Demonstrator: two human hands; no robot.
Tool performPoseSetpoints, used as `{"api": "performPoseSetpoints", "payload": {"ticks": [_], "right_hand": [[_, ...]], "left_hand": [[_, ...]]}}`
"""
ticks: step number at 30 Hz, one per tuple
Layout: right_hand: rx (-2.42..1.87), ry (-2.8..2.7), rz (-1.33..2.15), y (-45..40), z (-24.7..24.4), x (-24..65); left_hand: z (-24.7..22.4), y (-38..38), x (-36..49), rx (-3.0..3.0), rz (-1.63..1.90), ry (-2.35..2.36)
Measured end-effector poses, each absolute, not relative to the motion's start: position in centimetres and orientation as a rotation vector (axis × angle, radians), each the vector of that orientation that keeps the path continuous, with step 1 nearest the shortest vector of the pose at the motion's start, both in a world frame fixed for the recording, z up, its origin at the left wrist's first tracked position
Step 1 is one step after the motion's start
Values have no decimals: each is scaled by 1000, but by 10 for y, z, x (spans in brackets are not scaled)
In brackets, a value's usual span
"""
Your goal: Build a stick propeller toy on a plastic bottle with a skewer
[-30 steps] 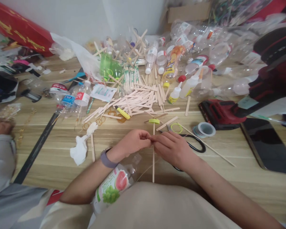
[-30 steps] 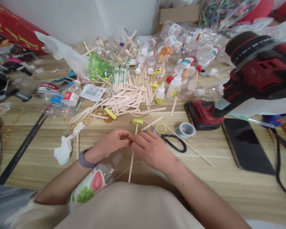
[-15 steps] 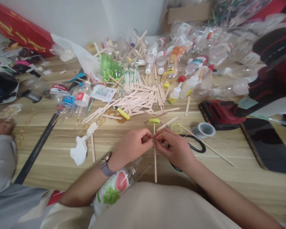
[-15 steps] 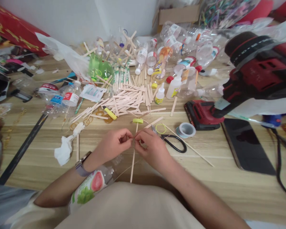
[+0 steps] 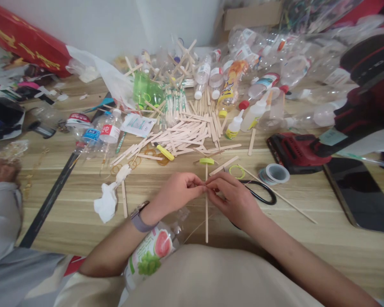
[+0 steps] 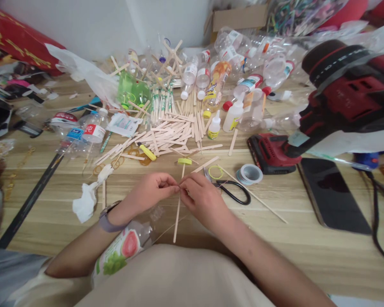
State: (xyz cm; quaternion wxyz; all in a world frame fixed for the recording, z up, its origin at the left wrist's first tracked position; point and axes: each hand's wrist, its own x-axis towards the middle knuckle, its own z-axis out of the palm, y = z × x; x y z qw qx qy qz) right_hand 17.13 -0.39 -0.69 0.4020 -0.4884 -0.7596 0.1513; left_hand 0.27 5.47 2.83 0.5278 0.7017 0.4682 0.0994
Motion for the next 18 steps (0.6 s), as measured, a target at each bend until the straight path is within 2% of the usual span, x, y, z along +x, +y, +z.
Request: {"api": "performPoseSetpoints", "payload": {"ticks": [11,18], "right_hand": [[-1271,-1845,505,-4,-5,172],[-1316,-1885,339,-5,-11,170]], "left_hand": [[25,45,1,2257,286,1113],[29,49,1,1955,265,1137]]}}
